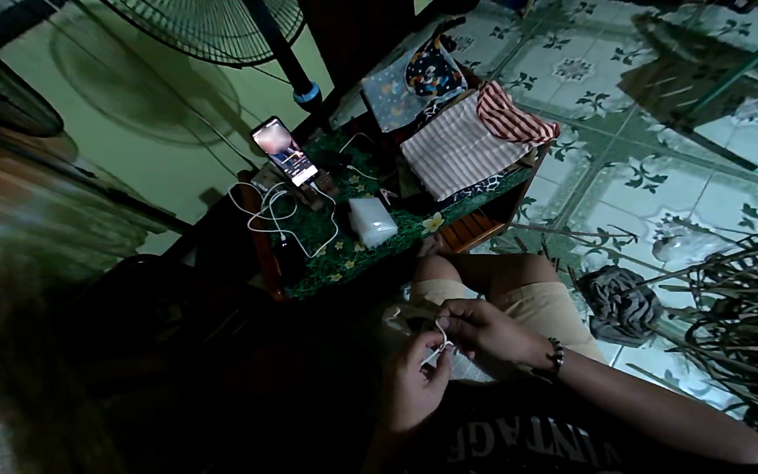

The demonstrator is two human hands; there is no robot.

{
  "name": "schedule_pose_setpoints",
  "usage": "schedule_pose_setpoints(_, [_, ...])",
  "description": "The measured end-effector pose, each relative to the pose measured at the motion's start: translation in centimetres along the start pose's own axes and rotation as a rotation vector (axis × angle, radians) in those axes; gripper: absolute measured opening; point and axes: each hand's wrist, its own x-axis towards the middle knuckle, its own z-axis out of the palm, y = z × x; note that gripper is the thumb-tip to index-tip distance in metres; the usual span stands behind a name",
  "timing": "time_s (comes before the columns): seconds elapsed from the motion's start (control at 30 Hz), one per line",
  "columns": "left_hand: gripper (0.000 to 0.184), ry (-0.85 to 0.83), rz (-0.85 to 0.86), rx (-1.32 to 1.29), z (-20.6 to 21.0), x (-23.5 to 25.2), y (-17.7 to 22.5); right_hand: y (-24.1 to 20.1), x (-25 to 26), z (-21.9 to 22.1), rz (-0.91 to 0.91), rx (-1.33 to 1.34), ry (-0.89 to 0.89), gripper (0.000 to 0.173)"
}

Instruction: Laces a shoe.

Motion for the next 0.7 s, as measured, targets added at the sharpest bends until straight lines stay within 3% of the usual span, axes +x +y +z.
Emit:
schedule_pose_setpoints(0.23, [0.028, 0.086, 0.103, 0.289, 0.0, 0.0, -0.7, -0.6, 0.4, -0.2, 0.15, 0.064, 0.051, 0.02])
schedule_pose_setpoints(0.43, [0.018, 0.127, 0.174, 0.388, 0.4, -0.1, -1.1, -0.9, 0.5, -0.1, 0.246, 0.065, 0.045, 0.021])
schedule_pose_setpoints(0.57, [0.016, 0.043, 0.016, 0.199, -0.1, 0.1, -0.4, -1.0, 0.6, 0.0, 0.171, 0.023, 0.109, 0.022])
schedule_pose_setpoints(0.7, [0.01, -0.113, -0.329, -0.249, -1.3, 0.5, 0.8, -0.2, 0.4, -0.1, -0.054, -0.273, 0.241, 0.031])
